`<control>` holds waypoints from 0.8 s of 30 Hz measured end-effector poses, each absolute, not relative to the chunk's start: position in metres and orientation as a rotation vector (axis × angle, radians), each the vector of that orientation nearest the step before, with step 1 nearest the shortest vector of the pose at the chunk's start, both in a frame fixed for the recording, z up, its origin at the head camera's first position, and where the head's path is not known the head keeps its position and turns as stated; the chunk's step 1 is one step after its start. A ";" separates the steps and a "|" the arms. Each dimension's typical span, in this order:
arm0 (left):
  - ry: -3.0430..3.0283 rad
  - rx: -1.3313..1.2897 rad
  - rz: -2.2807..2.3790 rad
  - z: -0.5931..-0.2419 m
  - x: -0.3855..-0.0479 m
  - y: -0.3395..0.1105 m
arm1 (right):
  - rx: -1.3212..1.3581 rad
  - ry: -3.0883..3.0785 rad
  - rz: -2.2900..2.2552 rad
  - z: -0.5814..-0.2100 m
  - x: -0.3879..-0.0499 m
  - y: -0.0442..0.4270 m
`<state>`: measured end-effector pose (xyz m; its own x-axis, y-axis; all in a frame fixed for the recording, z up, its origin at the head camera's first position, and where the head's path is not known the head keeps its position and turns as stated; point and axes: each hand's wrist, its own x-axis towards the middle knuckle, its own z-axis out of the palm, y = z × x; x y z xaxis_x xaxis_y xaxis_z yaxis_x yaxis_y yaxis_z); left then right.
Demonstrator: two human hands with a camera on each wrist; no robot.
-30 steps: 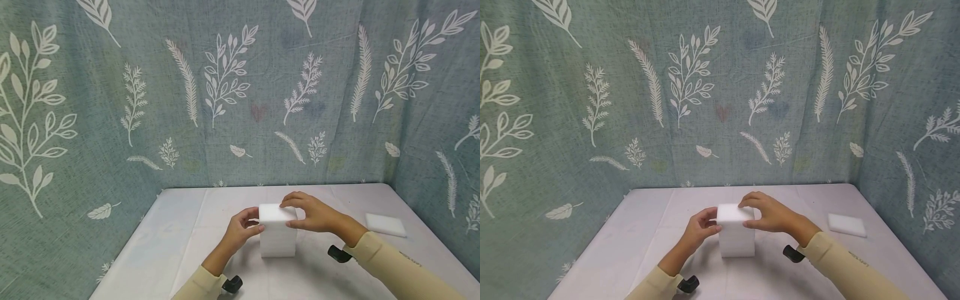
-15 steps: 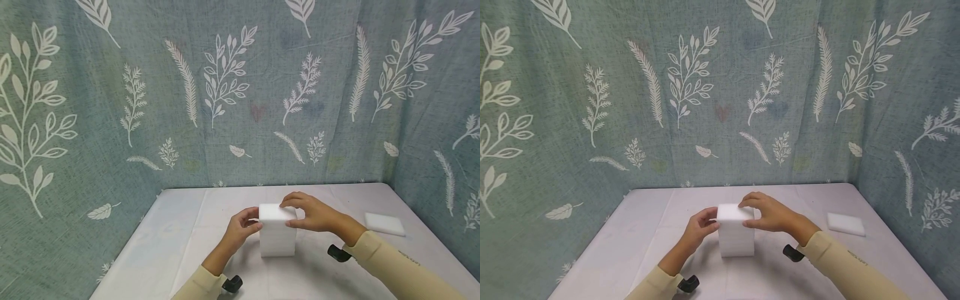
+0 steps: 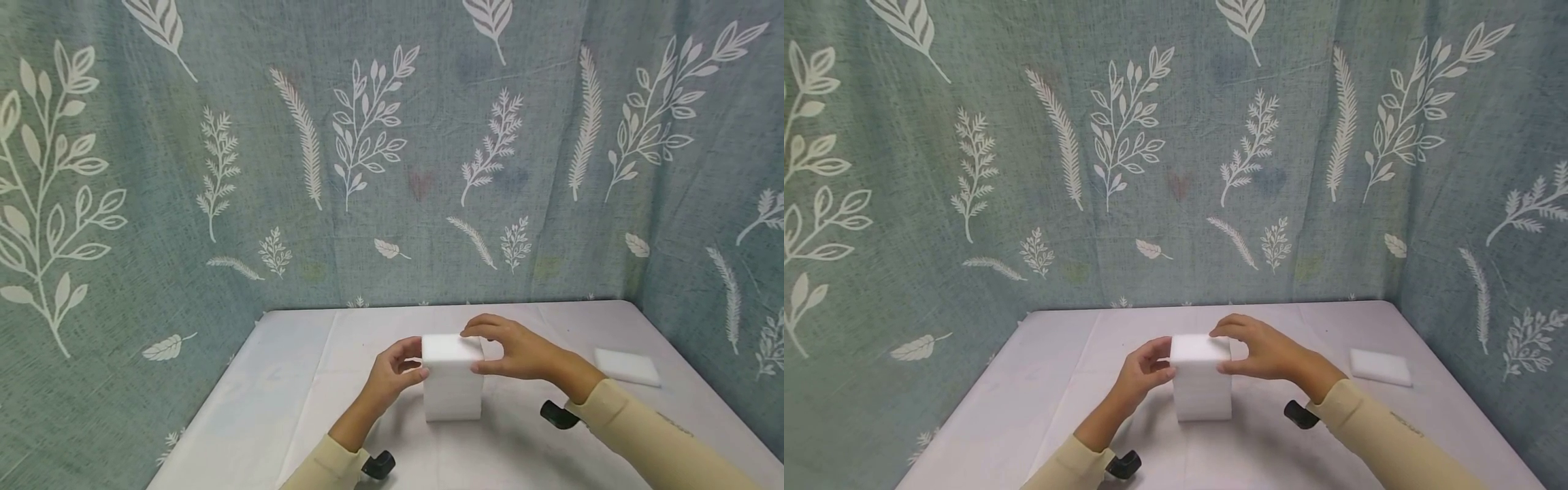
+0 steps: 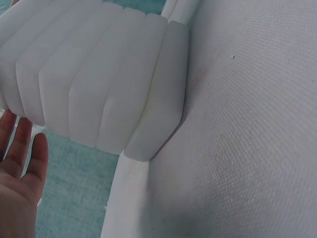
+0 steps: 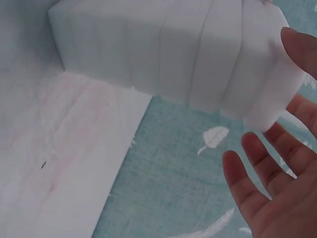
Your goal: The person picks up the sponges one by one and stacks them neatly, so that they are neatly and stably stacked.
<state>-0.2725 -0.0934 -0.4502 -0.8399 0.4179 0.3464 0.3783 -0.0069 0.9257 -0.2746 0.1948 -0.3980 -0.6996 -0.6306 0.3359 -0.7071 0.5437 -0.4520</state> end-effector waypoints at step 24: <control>2.203 0.889 2.020 -0.449 -0.272 -0.090 | 1.109 -2.608 0.934 -0.412 -0.275 0.214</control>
<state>-0.2718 -0.0900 -0.4489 -0.8370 0.4181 0.3529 0.3877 -0.0019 0.9218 -0.2748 0.2140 -0.4117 -0.7132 -0.5966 0.3680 -0.6946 0.5308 -0.4855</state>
